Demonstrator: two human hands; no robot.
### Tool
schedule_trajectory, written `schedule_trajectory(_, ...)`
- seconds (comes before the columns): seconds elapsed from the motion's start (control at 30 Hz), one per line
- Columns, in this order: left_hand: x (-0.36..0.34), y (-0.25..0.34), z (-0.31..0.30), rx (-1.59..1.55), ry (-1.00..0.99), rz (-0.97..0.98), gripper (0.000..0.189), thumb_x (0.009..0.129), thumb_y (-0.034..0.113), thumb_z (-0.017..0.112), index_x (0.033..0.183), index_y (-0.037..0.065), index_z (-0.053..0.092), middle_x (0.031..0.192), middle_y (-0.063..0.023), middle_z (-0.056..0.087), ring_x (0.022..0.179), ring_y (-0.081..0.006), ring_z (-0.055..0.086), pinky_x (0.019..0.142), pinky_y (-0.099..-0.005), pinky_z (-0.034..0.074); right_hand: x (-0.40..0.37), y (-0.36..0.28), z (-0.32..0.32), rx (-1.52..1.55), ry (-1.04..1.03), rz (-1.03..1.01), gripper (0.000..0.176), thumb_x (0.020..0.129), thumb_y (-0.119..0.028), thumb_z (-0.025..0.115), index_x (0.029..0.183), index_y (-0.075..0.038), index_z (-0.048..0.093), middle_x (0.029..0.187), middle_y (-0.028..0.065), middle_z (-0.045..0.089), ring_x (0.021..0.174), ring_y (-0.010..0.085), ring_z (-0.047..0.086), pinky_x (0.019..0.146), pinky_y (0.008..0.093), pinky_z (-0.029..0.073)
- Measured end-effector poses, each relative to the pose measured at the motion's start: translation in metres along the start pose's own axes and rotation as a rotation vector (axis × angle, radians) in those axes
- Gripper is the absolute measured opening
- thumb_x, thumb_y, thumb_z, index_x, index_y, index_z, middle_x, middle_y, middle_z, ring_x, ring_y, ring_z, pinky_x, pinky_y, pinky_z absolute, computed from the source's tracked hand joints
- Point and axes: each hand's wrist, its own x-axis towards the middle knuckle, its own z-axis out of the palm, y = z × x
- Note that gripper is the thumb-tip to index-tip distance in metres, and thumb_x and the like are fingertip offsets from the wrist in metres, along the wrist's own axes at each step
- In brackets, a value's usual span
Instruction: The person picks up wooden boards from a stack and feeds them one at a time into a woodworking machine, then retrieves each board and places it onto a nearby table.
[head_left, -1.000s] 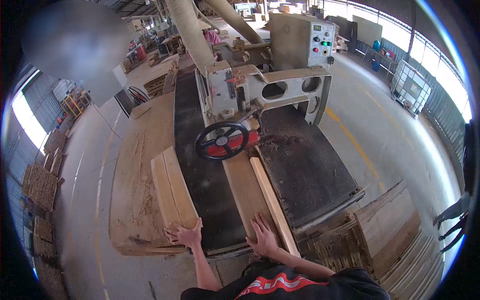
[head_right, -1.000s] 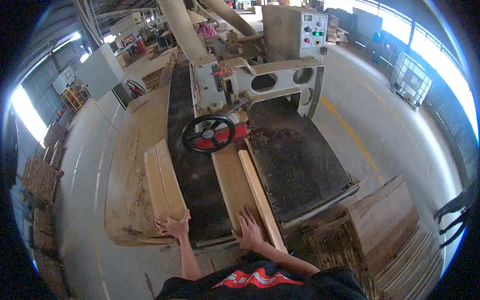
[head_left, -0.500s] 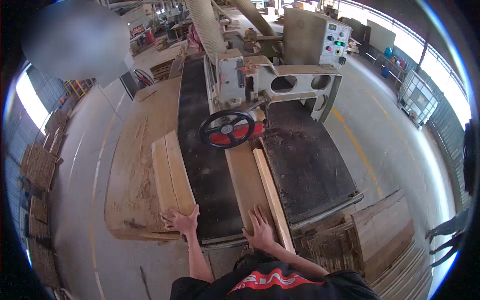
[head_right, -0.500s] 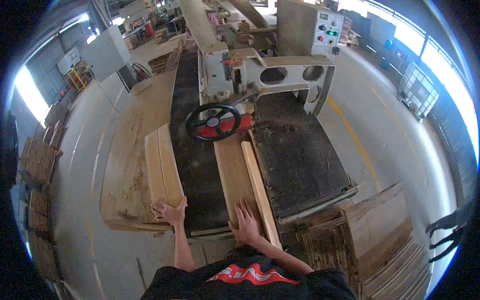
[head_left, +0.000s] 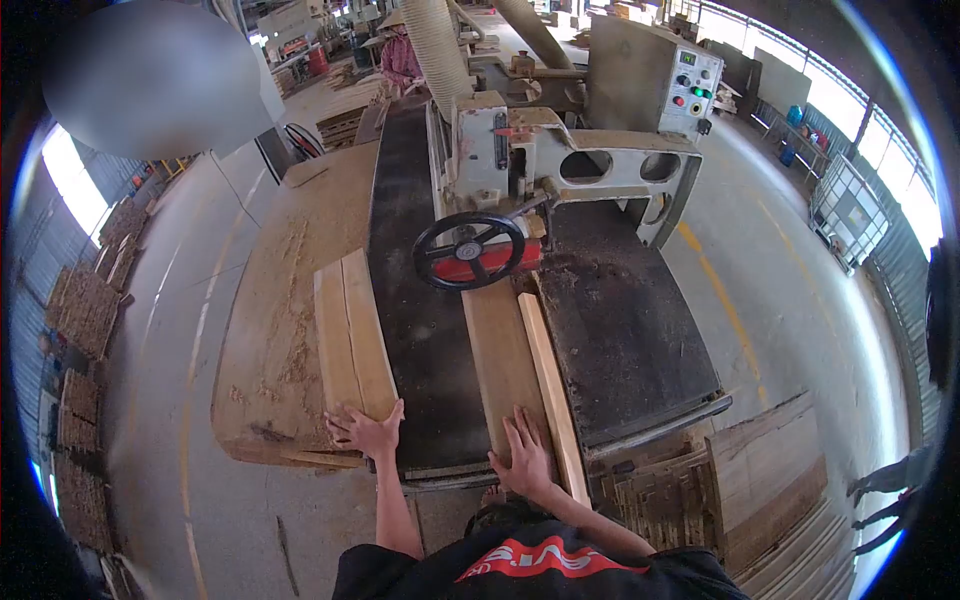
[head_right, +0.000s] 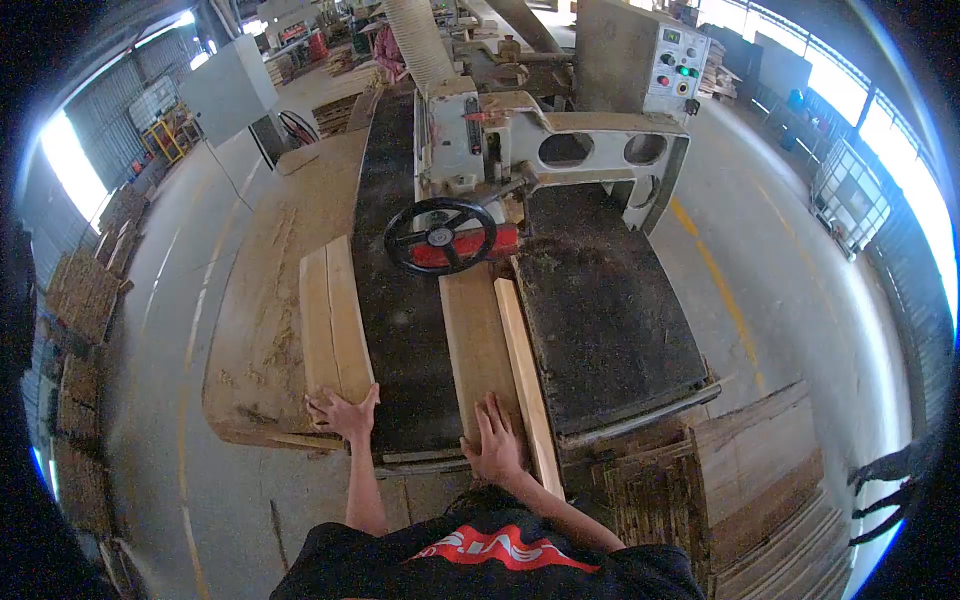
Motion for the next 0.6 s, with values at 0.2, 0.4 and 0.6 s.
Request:
schedule_trajectory(0.2,-0.0002,-0.0020,0.0039,-0.008,0.031,0.016,0.145,0.063,0.090,0.077,0.167,0.001,0.029,0.172,-0.0344,0.017,0.161,-0.0491,0.012,0.121,-0.0754,0.015,0.0012,-0.0006,0.0002,0.001,0.011,-0.006,0.080,0.089,-0.031,0.080,0.155,0.002,0.047,0.170,0.0275,0.031,0.156,0.0485,0.031,0.126,0.0553,0.034)
schedule_trajectory(0.4,0.0009,-0.0039,0.0078,0.017,0.020,0.012,0.144,0.064,0.092,0.076,0.167,0.001,0.030,0.172,-0.0344,0.018,0.162,-0.0497,0.011,0.121,-0.0761,0.015,0.0007,0.0002,0.0008,0.021,0.020,-0.016,0.081,0.088,-0.029,0.081,0.154,0.003,0.047,0.168,0.0292,0.033,0.156,0.0485,0.032,0.126,0.0546,0.035)
schedule_trajectory(0.6,0.0014,-0.0032,0.0048,0.026,-0.008,0.009,0.142,0.066,0.094,0.072,0.166,0.001,0.033,0.172,-0.0327,0.018,0.161,-0.0505,0.011,0.120,-0.0782,0.015,0.0010,-0.0005,0.0011,0.011,0.018,-0.018,0.079,0.089,-0.029,0.079,0.154,0.003,0.047,0.168,0.0287,0.034,0.156,0.0484,0.032,0.125,0.0546,0.035)
